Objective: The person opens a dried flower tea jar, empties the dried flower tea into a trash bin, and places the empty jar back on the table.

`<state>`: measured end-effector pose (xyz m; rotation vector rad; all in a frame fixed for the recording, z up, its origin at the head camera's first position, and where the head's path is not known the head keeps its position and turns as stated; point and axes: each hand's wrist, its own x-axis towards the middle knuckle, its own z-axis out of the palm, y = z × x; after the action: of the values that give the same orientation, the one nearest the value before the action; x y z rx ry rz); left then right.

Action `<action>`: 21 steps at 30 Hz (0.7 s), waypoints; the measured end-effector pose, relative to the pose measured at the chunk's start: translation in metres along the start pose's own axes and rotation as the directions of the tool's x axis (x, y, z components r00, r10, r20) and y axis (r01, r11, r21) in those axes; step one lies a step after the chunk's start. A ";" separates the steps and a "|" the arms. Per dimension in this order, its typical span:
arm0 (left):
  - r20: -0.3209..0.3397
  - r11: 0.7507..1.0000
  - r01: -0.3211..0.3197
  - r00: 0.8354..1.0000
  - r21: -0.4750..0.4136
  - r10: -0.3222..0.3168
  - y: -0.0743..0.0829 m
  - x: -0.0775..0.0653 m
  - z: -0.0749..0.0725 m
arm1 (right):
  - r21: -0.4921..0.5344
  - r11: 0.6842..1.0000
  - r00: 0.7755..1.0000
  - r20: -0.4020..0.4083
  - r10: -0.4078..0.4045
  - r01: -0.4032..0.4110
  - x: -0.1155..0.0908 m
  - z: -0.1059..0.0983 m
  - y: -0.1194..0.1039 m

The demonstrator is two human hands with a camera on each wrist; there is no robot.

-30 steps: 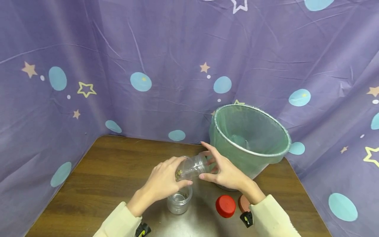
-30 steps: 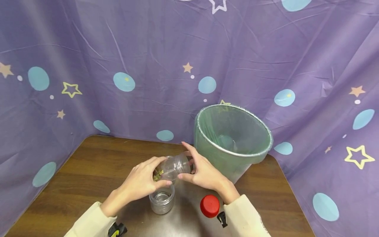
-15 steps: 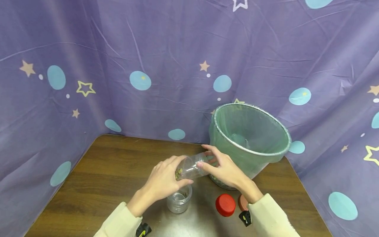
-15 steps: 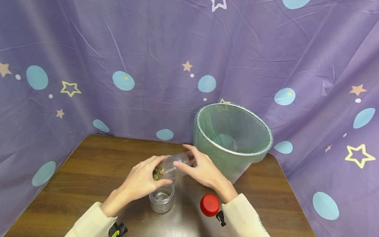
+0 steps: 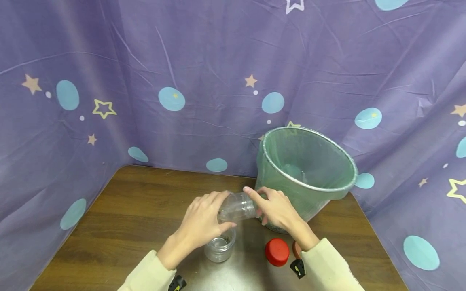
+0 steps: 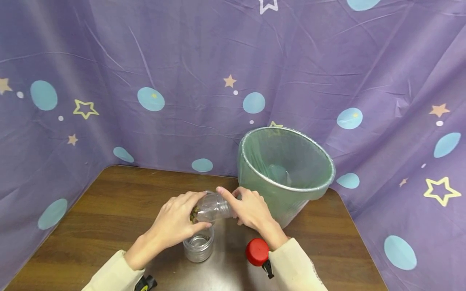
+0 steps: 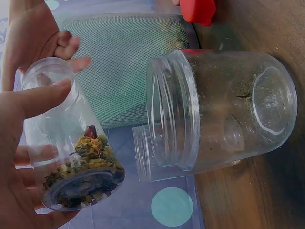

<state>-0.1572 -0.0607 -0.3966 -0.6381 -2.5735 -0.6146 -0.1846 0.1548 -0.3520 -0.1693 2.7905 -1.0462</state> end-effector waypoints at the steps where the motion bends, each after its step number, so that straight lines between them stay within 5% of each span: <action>1: -0.004 1.000 -0.001 1.000 0.007 0.001 0.000 0.000 0.001 | 0.001 1.000 1.000 0.006 -0.004 0.004 0.000 0.001 -0.001; 10: 0.020 0.999 0.037 0.999 -0.001 -0.037 0.001 0.000 -0.001 | -0.011 0.991 0.991 0.031 -0.133 0.133 0.000 0.002 0.002; 15: 0.039 0.995 0.084 0.996 -0.046 -0.082 -0.001 0.000 -0.002 | 0.100 0.964 0.962 0.091 -0.257 0.248 0.000 0.000 0.006; 21: 0.049 0.993 0.100 0.994 -0.055 -0.097 -0.002 0.000 -0.002 | 0.139 0.949 0.949 0.102 -0.297 0.282 -0.001 -0.001 0.007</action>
<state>-0.1579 -0.0631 -0.3951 -0.5525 -2.6516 -0.7165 -0.1842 0.1604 -0.3556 -0.6235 2.6344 -1.2206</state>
